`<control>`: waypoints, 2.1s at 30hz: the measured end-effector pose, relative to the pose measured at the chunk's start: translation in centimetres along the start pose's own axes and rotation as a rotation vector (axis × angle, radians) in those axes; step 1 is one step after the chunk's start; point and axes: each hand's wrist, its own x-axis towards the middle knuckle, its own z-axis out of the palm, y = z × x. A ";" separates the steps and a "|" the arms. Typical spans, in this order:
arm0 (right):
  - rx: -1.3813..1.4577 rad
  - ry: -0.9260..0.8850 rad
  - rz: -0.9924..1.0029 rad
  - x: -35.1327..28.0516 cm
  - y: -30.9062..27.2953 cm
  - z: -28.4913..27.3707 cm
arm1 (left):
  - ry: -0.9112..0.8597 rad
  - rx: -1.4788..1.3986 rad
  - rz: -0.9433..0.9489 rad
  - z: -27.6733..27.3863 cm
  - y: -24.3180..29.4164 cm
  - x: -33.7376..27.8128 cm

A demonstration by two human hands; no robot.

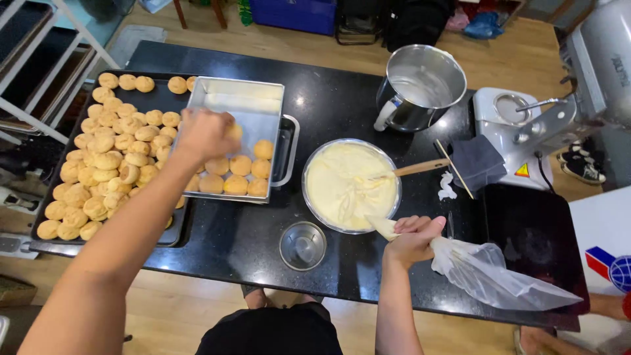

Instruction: Filling choux pastries with cream using a piping bag.

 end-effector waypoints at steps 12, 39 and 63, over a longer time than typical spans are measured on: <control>0.005 0.038 0.065 0.0 -0.2 0.6 | 0.037 -0.264 0.193 0.2 2.9 -5.3; 0.056 0.052 0.099 -0.1 -2.2 0.4 | -0.362 -0.162 0.704 8.1 12.0 -12.6; 0.076 -0.040 0.164 -1.3 -2.0 3.1 | -0.238 -1.576 -0.265 16.5 9.8 -9.4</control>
